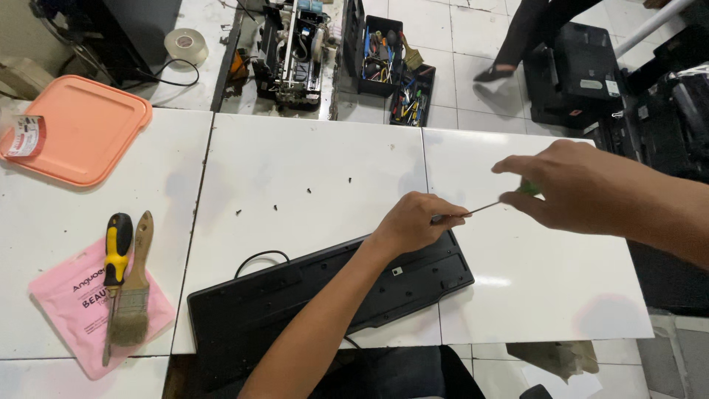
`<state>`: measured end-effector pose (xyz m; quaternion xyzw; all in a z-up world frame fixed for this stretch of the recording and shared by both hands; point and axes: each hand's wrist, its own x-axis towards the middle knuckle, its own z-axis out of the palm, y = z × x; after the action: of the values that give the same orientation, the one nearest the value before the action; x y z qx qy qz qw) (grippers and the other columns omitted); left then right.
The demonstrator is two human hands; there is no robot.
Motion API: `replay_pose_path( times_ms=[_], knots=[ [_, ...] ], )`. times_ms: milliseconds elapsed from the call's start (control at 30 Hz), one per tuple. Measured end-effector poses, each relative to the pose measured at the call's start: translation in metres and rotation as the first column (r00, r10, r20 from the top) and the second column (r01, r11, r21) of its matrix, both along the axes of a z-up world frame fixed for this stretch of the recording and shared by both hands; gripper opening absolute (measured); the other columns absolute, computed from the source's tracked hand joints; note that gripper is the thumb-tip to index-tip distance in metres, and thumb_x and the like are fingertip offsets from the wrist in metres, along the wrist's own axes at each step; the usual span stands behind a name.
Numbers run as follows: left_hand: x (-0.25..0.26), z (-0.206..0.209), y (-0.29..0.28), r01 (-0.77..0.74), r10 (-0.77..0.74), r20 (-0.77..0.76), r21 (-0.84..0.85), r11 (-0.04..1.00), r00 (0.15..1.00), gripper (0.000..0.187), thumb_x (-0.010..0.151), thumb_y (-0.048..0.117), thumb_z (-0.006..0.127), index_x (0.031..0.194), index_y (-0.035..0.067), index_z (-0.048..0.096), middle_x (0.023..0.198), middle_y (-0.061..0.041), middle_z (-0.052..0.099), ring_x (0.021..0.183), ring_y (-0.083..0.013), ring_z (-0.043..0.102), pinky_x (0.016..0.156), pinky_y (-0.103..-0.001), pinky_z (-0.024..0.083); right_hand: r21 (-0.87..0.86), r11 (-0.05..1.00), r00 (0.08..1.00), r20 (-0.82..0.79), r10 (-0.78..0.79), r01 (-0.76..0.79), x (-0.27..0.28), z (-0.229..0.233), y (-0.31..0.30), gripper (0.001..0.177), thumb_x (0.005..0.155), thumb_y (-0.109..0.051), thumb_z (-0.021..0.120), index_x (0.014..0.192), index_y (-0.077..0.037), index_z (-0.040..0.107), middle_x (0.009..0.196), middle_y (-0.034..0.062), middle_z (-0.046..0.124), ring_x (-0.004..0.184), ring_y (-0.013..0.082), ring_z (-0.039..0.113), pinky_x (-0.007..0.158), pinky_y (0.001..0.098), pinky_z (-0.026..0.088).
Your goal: The person uses a green screwdriver to remove screws from the back of a black computer keyboard. They place the screws on the white table and eventually lift the back cover to reveal the internal components.
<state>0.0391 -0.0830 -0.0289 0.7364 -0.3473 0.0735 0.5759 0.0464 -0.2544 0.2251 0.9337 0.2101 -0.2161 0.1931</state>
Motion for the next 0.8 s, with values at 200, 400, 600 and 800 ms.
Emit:
replay_pose_path(
  times_ms=[200, 400, 600, 800],
  knots=[
    [0.005, -0.005, -0.007, -0.116, 0.116, 0.075, -0.001, 0.993, 0.99, 0.01, 0.09, 0.021, 0.086, 0.099, 0.016, 0.085, 0.093, 0.003, 0.084, 0.083, -0.0141, 0.082, 0.075, -0.029, 0.064, -0.087, 0.992, 0.996, 0.019, -0.091, 0.092, -0.006, 0.004, 0.018, 0.037, 0.104, -0.055, 0.057, 0.134, -0.035, 0.064, 0.084, 0.0007, 0.087, 0.09, 0.0262, 0.08, 0.077, 0.0415, 0.059],
    [-0.002, 0.015, 0.001, -0.119, 0.116, -0.051, -0.068, 0.991, 0.992, 0.016, 0.079, 0.015, 0.095, 0.084, 0.014, 0.079, 0.077, 0.004, 0.08, 0.066, -0.0089, 0.072, 0.065, -0.024, 0.056, 0.079, 0.997, 0.999, 0.034, -0.005, 0.002, -0.008, -0.004, 0.01, 0.037, 0.109, -0.053, 0.05, 0.107, -0.026, 0.074, 0.074, -0.0006, 0.079, 0.072, 0.0288, 0.073, 0.068, 0.0431, 0.05],
    [0.0, 0.019, 0.009, -0.004, -0.015, -0.177, -0.106, 0.994, 0.984, 0.014, 0.091, 0.017, 0.086, 0.103, 0.012, 0.086, 0.093, -0.002, 0.085, 0.07, -0.0036, 0.074, 0.063, -0.02, 0.056, 0.454, 0.84, 0.952, 0.072, 0.296, -0.296, -0.012, -0.007, -0.002, 0.049, 0.094, -0.018, 0.071, 0.142, -0.025, 0.069, 0.13, 0.0067, 0.075, 0.116, 0.0295, 0.073, 0.087, 0.0491, 0.063],
    [0.0, 0.021, 0.004, -0.054, 0.04, -0.087, -0.162, 0.985, 0.995, 0.014, 0.084, 0.017, 0.092, 0.09, 0.008, 0.083, 0.078, -0.002, 0.081, 0.063, -0.0064, 0.068, 0.06, -0.022, 0.056, 0.521, 0.811, 0.962, 0.197, 0.189, -0.266, -0.017, -0.011, 0.001, 0.051, 0.092, -0.032, 0.077, 0.141, -0.018, 0.072, 0.117, 0.0081, 0.08, 0.074, 0.0272, 0.077, 0.072, 0.0453, 0.061]
  ],
)
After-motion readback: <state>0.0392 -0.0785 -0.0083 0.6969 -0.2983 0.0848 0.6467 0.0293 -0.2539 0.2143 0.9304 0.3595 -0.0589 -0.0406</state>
